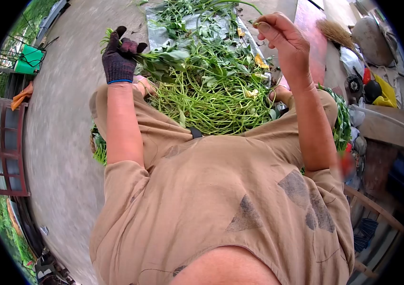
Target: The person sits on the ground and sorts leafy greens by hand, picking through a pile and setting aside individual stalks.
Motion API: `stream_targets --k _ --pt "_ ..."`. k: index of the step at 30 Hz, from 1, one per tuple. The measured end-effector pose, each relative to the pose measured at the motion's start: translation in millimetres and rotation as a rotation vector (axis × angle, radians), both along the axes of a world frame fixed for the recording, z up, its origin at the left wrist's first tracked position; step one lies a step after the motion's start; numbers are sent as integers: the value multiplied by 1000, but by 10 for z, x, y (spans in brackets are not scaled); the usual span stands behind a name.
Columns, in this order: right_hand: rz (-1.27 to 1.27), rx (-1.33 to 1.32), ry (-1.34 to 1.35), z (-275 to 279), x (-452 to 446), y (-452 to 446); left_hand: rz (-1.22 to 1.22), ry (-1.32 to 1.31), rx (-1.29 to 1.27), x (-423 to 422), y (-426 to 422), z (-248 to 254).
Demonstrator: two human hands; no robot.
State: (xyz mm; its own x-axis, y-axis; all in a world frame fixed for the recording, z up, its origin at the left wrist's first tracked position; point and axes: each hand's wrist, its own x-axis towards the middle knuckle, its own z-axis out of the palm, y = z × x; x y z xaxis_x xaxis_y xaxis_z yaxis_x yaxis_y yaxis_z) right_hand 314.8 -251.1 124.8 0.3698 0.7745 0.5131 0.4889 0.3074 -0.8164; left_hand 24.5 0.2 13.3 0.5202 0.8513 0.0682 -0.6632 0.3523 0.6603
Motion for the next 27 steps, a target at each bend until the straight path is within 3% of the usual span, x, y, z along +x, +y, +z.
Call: stream_targets --k 5,8,10,12,14,17,21,25,27 --pt "278 -189 81 2 -232 -180 -22 -123 -44 -313 158 50" --pt "491 -507 294 -315 -119 -364 69 -138 -123 -303 79 171" --pt "490 -914 337 -711 -40 -538 190 -83 -147 -146 -197 411" --pt "610 -1132 -186 -1271 49 -726 0 -121 -27 -119 -206 385" --pt "684 -1312 -875 -1710 -7 -950 -111 -101 20 -69 -194 337" --pt "622 -1500 -957 -2127 -47 -1139 -219 -83 52 111 -271 315" --pt "604 -1478 -1037 -2050 -47 -1026 -293 -3 14 303 -299 301" --pt "410 -1405 -1017 -1755 -224 -794 -282 74 -93 420 -334 237" --pt "160 -1095 -1035 -1833 -336 -703 -260 78 -98 503 -396 213"
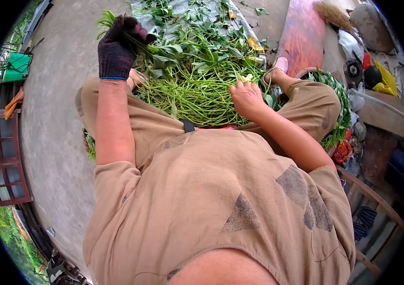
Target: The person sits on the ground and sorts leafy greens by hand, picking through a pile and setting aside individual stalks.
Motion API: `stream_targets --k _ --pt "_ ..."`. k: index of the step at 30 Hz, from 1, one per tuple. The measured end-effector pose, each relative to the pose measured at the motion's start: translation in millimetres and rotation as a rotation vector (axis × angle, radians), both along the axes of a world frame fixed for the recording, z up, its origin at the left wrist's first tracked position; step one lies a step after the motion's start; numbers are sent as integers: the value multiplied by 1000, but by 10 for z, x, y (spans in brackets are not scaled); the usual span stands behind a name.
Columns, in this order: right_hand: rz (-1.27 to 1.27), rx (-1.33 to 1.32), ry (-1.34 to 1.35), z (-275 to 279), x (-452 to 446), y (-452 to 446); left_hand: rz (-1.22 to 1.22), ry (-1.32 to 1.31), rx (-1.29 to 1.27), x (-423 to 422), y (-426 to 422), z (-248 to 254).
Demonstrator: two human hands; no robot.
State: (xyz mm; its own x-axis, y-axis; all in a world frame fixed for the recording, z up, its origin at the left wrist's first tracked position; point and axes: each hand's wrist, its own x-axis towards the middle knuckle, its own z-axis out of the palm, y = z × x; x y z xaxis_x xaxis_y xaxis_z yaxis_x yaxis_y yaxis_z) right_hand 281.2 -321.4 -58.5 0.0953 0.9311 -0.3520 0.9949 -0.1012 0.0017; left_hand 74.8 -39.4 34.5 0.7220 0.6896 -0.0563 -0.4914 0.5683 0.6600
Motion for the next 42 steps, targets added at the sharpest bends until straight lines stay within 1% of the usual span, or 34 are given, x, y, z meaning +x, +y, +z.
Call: stream_targets --k 1,3,4,7,8,9,10,12,13,15,16,17,18,19,20,21,22,23,24,25,26,27,28,29,31,32,34,35,37,38,39,40,41,42 --pt "15 172 3 -61 -32 73 11 -3 24 52 -45 -4" --pt "-42 254 20 -396 -79 180 34 -11 73 160 -159 10" --pt "-72 295 28 -494 -117 218 88 80 51 213 -234 74" --pt "37 -227 295 -625 -247 190 -265 -45 127 175 -54 -66" --pt "143 -313 290 -644 -306 146 -177 70 178 159 -42 -128" --pt "251 -400 284 -638 -382 75 -153 152 178 176 -50 -142" --pt "226 -405 329 -507 -448 18 -129 231 181 192 -43 -153" --pt "231 -394 337 -547 -413 28 -81 343 139 267 -97 -157" --pt "219 -375 343 -567 -370 69 -77 422 165 314 -125 -175" --pt "101 -251 438 -584 -237 189 -69 585 218 364 -170 -224" --pt "15 -96 448 -516 -182 228 -79 597 152 381 -154 -291" --pt "-94 90 516 -638 -84 260 -61 595 117 409 -154 -341" --pt "-277 165 496 -402 -33 366 -43 592 84 448 -163 -384" --pt "-366 284 421 -482 102 432 -26 588 51 466 -171 -428" --pt "-448 314 325 -538 262 472 -14 567 124 458 -175 -476" --pt "-449 395 262 -644 433 465 -52 599 115 458 -180 -492" --pt "-472 371 184 -871 624 460 -90 630 107 461 -180 -495" --pt "-545 191 133 -900 742 456 -125 659 102 464 -174 -502" --pt "-579 52 122 -1089 880 439 -259 646 56 412 -109 -573" --pt "-609 -87 111 -1147 912 456 -235 736 113 464 -209 -481" --pt "-613 -136 148 -1205 918 415 -259 829 333 503 -198 -651" --pt "-617 -186 186 -1168 877 385 -266 865 311 551 -275 -650" --pt "-633 -226 155 -1200 826 395 -273 901 288 599 -352 -650" --pt "-574 -254 140 -1218 816 402 -284 990 255 664 -431 -639" --pt "-540 -234 173 -1192 840 431 -322 965 322 751 -475 -1012" --pt "-555 -189 151 -1178 864 456 -304 1006 630 790 -488 -1330" --pt "-586 -98 104 -1045 891 526 -387 1055 1008 854 -627 -1393" --pt "-598 40 164 -907 905 510 -449 1139 1095 897 -703 -1428" --pt "-612 176 313 -551 923 524 -563 1059 1200 908 -818 -1621" --pt "-570 312 356 -558 1027 507 -654 1059 1314 897 -867 -1694" --pt "-616 441 443 -470 1085 489 -747 1055 1429 886 -917 -1735" --pt "-678 509 534 -477 1202 472 -819 921 1503 832 -944 -1829" --pt "-741 578 626 -477 1334 455 -973 1009 1477 861 -956 -1920" --pt "-809 648 880 -435 1464 405 -1067 1026 1517 855 -973 -1850"
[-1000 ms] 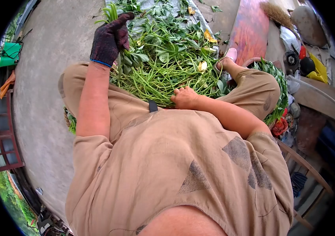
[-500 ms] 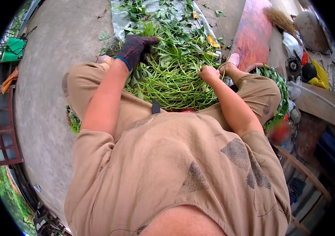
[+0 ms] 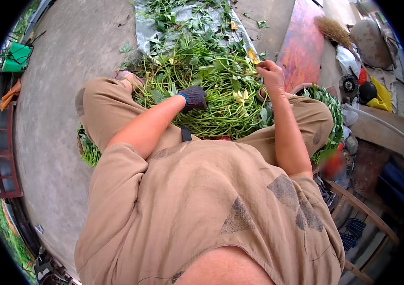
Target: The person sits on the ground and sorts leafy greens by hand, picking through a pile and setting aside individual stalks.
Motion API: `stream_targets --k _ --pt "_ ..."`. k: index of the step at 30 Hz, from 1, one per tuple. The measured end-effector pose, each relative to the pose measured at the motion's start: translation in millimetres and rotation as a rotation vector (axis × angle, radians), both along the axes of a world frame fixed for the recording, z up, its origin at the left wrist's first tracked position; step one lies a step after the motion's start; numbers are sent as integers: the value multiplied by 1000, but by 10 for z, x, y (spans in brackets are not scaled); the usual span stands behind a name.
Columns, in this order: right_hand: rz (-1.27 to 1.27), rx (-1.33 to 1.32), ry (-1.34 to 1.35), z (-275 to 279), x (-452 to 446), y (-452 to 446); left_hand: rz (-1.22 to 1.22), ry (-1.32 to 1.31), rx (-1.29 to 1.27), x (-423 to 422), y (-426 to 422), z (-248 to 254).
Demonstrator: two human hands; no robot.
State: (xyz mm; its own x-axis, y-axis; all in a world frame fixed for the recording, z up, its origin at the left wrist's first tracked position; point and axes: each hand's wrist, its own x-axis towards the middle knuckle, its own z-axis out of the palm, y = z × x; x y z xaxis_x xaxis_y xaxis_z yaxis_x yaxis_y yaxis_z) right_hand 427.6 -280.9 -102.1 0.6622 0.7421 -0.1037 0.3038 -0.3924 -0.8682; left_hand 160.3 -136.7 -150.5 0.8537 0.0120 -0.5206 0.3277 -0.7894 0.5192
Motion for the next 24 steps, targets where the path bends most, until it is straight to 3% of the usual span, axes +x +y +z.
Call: stream_targets --k 2,4,7,9,10,12,13,15,17,18,19,21,23,24 --pt "-134 321 415 364 -16 -8 0 132 -27 -22 -40 140" --pt "-158 325 458 684 69 -66 137 261 -132 -18 -38 210" --pt "-123 464 543 1073 77 -63 -100 -55 165 -13 57 -13" --pt "-83 542 560 1293 83 -53 -128 -179 48 -56 198 28" --pt "-60 574 554 1391 90 -43 -21 -170 6 -61 231 242" --pt "-5 632 531 1624 87 -23 551 110 -214 17 298 707" --pt "42 649 504 1750 75 -7 500 -61 -119 -19 374 834" --pt "135 683 447 1996 40 29 683 -344 -390 -134 547 1030" --pt "201 526 219 2183 -32 71 1009 -623 -797 -215 716 1130" --pt "270 456 133 2244 -59 97 1073 -601 -723 -294 700 1464" --pt "342 385 46 2311 -101 148 1073 -636 -798 -287 805 1494" --pt "522 293 137 2424 -322 231 1068 -894 -996 -381 685 1666" --pt "686 174 151 2478 -631 347 959 -893 -977 -335 546 1783" --pt "788 115 10 2508 -755 433 906 -880 -928 -278 420 1859"
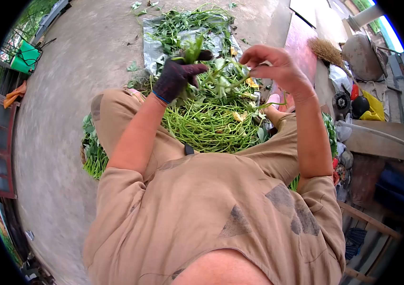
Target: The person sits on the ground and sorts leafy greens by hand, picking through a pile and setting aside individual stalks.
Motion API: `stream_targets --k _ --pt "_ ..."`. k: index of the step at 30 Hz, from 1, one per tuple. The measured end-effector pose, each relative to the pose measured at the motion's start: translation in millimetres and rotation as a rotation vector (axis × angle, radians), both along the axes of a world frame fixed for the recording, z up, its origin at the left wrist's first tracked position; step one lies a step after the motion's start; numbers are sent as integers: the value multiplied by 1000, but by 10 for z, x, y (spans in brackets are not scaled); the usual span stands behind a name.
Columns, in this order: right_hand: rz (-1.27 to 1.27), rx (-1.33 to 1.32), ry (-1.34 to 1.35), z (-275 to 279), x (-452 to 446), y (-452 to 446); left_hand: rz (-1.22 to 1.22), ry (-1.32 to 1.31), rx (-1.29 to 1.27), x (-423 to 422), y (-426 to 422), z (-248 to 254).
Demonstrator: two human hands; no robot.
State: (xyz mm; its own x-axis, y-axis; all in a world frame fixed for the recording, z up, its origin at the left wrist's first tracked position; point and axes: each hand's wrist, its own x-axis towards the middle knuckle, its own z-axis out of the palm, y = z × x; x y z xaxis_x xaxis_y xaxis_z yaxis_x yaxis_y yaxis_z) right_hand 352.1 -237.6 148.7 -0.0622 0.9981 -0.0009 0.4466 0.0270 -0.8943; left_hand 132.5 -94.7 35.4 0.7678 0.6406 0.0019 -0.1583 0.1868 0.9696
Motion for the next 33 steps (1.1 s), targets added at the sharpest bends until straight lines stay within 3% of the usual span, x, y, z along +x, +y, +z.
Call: stream_targets --k 4,5,8,11,13,15,16,18,21,23,24,25,29,32,33 --pt "98 267 -319 -175 -362 308 -222 89 49 132 -294 119" --pt "89 360 -348 -215 -409 351 -167 119 51 137 -293 99" --pt "-310 961 -904 -320 -549 358 25 219 29 132 -169 -6" --pt "-538 527 -507 -750 -758 132 133 82 -301 147 31 -194" --pt "-475 226 -400 -1076 -833 114 125 103 6 125 -46 -192" --pt "-487 178 -406 -1248 -894 129 143 44 309 223 -138 -310" --pt "-518 214 -415 -1322 -884 161 175 121 964 204 -164 -324" --pt "-542 228 -210 -1352 -739 214 82 191 571 186 -153 -328" --pt "-640 179 227 -1218 -300 345 243 243 -69 185 -76 -173" --pt "-711 270 377 -684 -80 368 406 194 -153 157 129 -376" --pt "-675 323 329 -400 33 348 395 314 -148 111 274 -441" --pt "-696 348 187 -150 139 341 394 266 -319 54 294 -375" --pt "-499 476 16 734 603 314 353 211 -332 -23 402 -450" --pt "-229 464 434 1141 1082 372 322 224 -344 -35 371 -452" --pt "-281 456 319 1304 688 299 306 198 -353 -37 338 -396"
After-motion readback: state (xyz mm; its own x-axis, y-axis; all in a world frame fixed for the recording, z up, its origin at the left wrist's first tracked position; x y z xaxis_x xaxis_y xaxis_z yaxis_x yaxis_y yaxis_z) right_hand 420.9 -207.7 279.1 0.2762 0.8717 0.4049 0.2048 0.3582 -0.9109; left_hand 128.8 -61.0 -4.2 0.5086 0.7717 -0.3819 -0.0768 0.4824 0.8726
